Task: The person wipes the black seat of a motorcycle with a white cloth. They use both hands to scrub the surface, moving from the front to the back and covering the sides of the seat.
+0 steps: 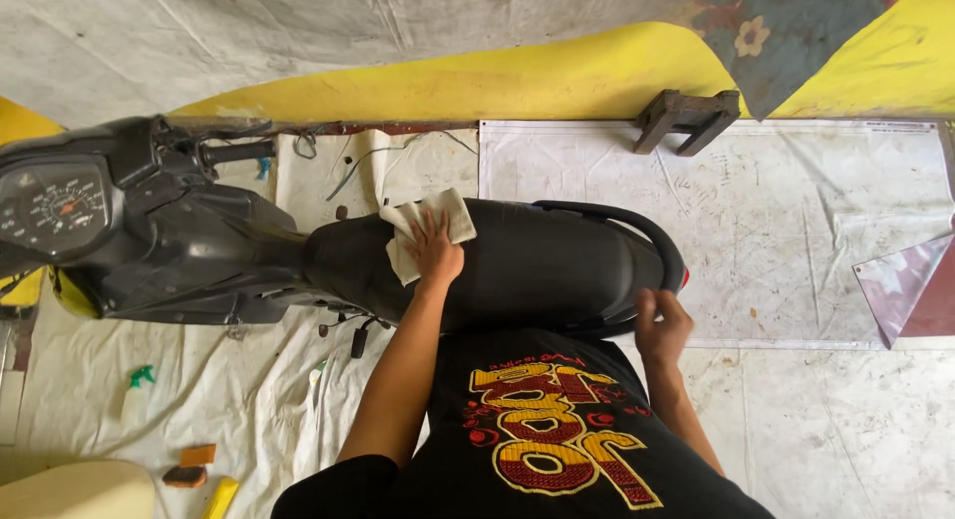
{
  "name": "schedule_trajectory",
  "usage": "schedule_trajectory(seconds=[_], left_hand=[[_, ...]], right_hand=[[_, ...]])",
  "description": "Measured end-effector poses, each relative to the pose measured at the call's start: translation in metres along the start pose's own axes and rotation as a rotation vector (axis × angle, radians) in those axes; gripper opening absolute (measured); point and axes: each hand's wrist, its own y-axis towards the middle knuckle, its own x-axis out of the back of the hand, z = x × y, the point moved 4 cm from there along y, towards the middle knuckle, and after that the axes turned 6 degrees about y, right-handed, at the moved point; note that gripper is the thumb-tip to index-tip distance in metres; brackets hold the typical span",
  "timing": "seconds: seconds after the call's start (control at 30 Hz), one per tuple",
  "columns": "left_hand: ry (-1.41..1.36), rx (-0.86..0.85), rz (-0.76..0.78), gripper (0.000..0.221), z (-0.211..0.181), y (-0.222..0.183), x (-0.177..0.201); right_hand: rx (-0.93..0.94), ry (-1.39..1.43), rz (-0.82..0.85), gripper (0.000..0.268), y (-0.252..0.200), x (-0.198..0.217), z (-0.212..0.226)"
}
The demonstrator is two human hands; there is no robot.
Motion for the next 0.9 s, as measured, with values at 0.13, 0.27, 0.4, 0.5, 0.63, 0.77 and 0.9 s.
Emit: schedule_trajectory(seconds=[0.13, 0.27, 0.4, 0.5, 0.63, 0.77, 0.9], left_hand=[[0.183, -0.176, -0.098, 0.076, -0.073, -0.032, 0.003], [0.152, -0.607, 0.098, 0.082, -0.153, -0.082, 0.004], [0.086, -0.746, 0.331, 0.093, -0.164, -0.113, 0.007], [0.095, -0.760, 0.279, 0.091, -0.134, -0.112, 0.000], [0.103, -0.627, 0.230, 0.094, -0.105, -0.102, 0.011], [0.148, -0.518, 0.167, 0.098, -0.078, -0.103, 0.017], [0.118, -0.482, 0.134, 0.104, -0.073, -0.097, 0.023]], right_hand=[[-0.507, -0.065, 0.235, 0.045, -0.020, 0.023, -0.079], [-0.908, 0.096, 0.518, 0.035, -0.055, -0.004, -0.162], [-0.681, 0.336, 0.615, 0.026, -0.097, -0.091, -0.260], [-0.499, 0.104, 0.672, 0.033, -0.104, -0.129, -0.296], [-0.487, 0.106, 0.600, 0.034, -0.096, -0.124, -0.249], [-0.854, 0.580, 0.530, 0.034, -0.098, -0.104, -0.230], [-1.130, 0.951, 0.596, 0.011, -0.090, -0.106, -0.228]])
